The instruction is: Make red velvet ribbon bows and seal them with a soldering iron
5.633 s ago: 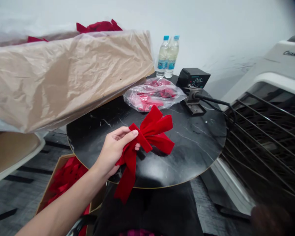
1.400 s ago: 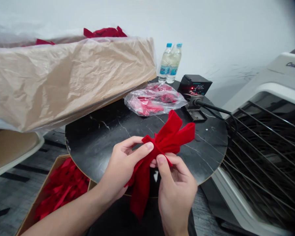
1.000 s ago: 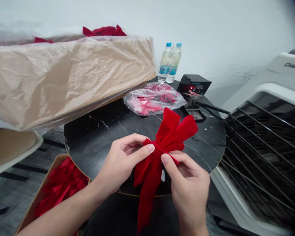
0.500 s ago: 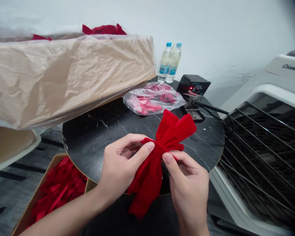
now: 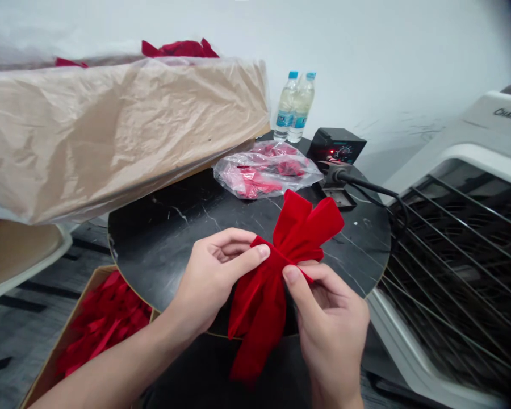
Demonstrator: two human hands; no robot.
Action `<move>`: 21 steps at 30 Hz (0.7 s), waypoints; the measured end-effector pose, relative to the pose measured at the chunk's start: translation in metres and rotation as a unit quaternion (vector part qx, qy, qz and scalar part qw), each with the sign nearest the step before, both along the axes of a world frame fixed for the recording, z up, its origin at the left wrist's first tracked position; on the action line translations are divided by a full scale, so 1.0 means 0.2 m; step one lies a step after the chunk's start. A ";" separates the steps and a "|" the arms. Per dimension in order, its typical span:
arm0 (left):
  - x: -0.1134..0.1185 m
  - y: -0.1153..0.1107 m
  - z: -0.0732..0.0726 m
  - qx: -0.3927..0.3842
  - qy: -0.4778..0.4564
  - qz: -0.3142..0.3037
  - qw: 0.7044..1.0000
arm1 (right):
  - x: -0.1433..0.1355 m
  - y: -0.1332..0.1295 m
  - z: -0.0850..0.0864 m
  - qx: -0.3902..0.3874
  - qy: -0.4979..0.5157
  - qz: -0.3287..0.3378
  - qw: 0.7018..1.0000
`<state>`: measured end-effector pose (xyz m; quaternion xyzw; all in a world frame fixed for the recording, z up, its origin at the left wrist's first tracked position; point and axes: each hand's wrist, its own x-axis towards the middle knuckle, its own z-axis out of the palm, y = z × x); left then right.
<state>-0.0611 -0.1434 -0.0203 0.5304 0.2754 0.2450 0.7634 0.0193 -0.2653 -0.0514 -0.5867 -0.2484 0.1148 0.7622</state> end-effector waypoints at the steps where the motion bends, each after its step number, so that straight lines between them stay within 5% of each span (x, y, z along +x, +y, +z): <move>1: 0.00 0.01 0.00 -0.027 -0.004 -0.008 1.000 | 0.00 0.00 0.00 -0.005 -0.009 -0.001 1.000; 9: 0.01 0.05 0.00 -0.177 -0.016 -0.109 0.978 | 0.04 -0.02 0.01 -0.028 -0.085 0.015 0.996; 21: 0.01 0.11 -0.03 -0.201 -0.014 -0.199 0.959 | 0.04 -0.04 0.02 -0.048 -0.112 0.036 0.992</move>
